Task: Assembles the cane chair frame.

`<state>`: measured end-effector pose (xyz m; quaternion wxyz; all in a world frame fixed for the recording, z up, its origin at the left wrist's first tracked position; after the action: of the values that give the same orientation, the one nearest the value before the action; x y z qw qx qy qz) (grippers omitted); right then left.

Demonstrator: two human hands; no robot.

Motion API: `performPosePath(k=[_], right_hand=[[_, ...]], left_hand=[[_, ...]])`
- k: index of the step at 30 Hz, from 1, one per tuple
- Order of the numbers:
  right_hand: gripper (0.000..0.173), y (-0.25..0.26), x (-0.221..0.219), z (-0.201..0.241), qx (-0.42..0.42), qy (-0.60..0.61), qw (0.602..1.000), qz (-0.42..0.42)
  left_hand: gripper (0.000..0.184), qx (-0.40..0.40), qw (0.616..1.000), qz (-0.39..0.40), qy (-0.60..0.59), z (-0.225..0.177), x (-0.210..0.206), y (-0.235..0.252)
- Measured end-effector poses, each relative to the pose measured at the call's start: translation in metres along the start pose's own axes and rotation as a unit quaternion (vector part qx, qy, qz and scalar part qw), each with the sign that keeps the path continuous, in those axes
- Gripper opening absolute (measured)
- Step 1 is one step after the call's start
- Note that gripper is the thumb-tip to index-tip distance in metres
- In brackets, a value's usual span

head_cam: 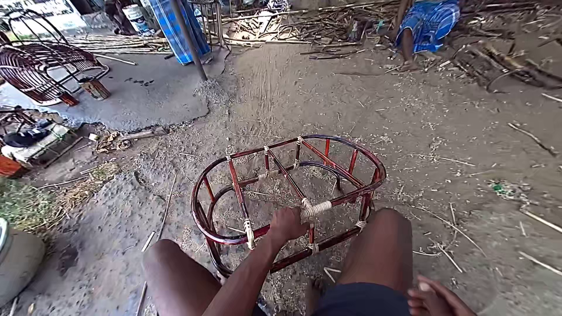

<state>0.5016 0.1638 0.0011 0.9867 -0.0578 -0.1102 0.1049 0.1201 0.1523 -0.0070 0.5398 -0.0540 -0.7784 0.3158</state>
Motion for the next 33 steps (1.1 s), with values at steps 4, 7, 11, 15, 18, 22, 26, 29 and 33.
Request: performPosePath(k=[4, 7, 11, 15, 18, 22, 26, 29, 33], right_hand=[[0.064, 0.081, -0.109, 0.028, -0.073, 0.083, 0.994, -0.012], [0.076, 0.134, -0.148, 0.013, -0.137, 0.115, 0.977, -0.119], [0.032, 0.156, -0.163, -0.013, -0.217, 0.290, 0.903, -0.230], [0.018, 0.148, -0.168, -0.034, -0.267, 0.420, 0.841, -0.213], [0.016, 0.143, -0.166, -0.029, -0.261, 0.431, 0.847, -0.172], [0.014, 0.145, -0.170, -0.029, -0.245, 0.442, 0.846, -0.170], [0.018, 0.145, -0.172, -0.030, -0.244, 0.448, 0.841, -0.180], [0.018, 0.151, -0.173, -0.032, -0.233, 0.476, 0.832, -0.162], [0.017, 0.156, -0.178, -0.029, -0.186, 0.522, 0.820, -0.145]], left_hand=[[0.072, -0.016, 0.998, 0.057, 0.008, -0.003, -0.021, -0.016], [0.075, -0.010, 0.996, 0.085, -0.001, -0.004, -0.038, -0.033], [0.067, 0.023, 0.999, 0.037, -0.028, 0.003, -0.067, -0.057], [0.064, 0.020, 0.995, -0.056, -0.081, 0.015, -0.086, -0.072], [0.063, 0.018, 0.945, -0.268, -0.187, 0.046, -0.083, -0.095], [0.065, 0.081, 0.854, -0.491, -0.150, 0.099, -0.043, -0.121], [0.066, 0.204, 0.827, -0.361, -0.380, 0.147, -0.032, -0.105], [0.044, 0.231, 0.748, -0.239, -0.575, 0.141, -0.061, -0.069], [0.053, 0.222, 0.771, -0.288, -0.523, 0.142, -0.059, -0.062]])
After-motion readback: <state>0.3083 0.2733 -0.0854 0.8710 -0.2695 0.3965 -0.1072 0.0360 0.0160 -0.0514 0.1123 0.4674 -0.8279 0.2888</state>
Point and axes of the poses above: each hand's wrist, its own y-axis towards the middle knuckle, its own x-axis out of the back of the hand, z = x × y, the point moved 5 cm from there along y, towards the middle knuckle, and after that the axes turned 9 degrees about y, right-handed, at the moved point
